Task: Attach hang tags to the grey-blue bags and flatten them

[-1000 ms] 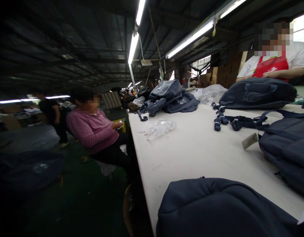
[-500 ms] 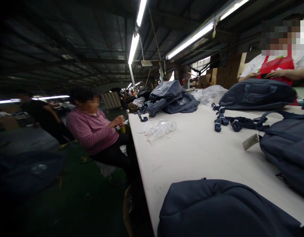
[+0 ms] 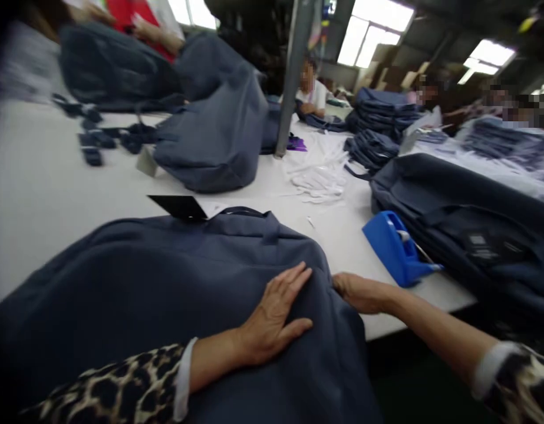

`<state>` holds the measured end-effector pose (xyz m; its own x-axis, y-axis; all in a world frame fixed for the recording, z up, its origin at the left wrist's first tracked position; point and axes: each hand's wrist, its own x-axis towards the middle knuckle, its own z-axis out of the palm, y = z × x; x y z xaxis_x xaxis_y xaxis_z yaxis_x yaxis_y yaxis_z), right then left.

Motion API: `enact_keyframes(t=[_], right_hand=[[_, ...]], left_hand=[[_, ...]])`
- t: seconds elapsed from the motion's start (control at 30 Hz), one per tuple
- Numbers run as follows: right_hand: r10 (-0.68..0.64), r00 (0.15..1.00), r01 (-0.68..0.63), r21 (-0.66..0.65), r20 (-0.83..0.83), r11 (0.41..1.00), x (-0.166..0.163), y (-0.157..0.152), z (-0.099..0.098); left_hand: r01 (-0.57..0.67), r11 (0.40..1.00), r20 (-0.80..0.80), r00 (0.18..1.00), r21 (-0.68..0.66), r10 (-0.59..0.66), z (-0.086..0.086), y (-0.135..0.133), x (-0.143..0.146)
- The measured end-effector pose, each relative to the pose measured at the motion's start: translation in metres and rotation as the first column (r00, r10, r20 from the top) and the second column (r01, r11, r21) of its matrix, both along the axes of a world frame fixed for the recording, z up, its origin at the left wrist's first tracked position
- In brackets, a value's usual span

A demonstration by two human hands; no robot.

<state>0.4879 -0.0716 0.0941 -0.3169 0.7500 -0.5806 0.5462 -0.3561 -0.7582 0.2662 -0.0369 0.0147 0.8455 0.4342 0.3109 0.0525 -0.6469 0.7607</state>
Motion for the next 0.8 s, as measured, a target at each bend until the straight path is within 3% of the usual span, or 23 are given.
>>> enact_keyframes(t=[0.1,0.17,0.3,0.4,0.53,0.7,0.8], right_hand=[[-0.014,0.989,0.005,0.062,0.148,0.998,0.047,-0.026,0.024],[-0.078,0.974,0.058,0.095,0.215,0.994,0.071,-0.035,0.027],[-0.261,0.956,0.251,0.086,0.134,0.964,0.093,-0.059,0.003],[-0.315,0.945,0.306,0.105,0.090,0.946,0.093,-0.068,-0.009],[-0.350,0.936,0.339,0.157,0.048,0.928,0.095,-0.055,-0.013],[-0.450,0.891,0.453,0.115,-0.057,0.884,0.099,-0.039,-0.048],[-0.486,0.869,0.495,0.149,-0.098,0.856,0.096,-0.042,-0.059]], left_hand=[[0.047,0.998,-0.050,0.998,0.052,-0.044,-0.004,0.009,-0.005],[0.069,0.993,-0.096,0.994,0.101,-0.059,-0.006,0.010,-0.008],[0.145,0.954,-0.219,0.972,0.261,-0.088,-0.012,0.005,-0.007],[0.190,0.921,-0.259,0.960,0.340,-0.102,-0.014,0.005,-0.004],[0.161,0.919,-0.265,0.962,0.361,-0.064,-0.016,0.016,-0.002],[0.161,0.923,-0.331,0.943,0.350,-0.039,-0.022,0.028,0.003],[0.152,0.930,-0.339,0.940,0.335,-0.032,-0.011,0.021,0.001]])
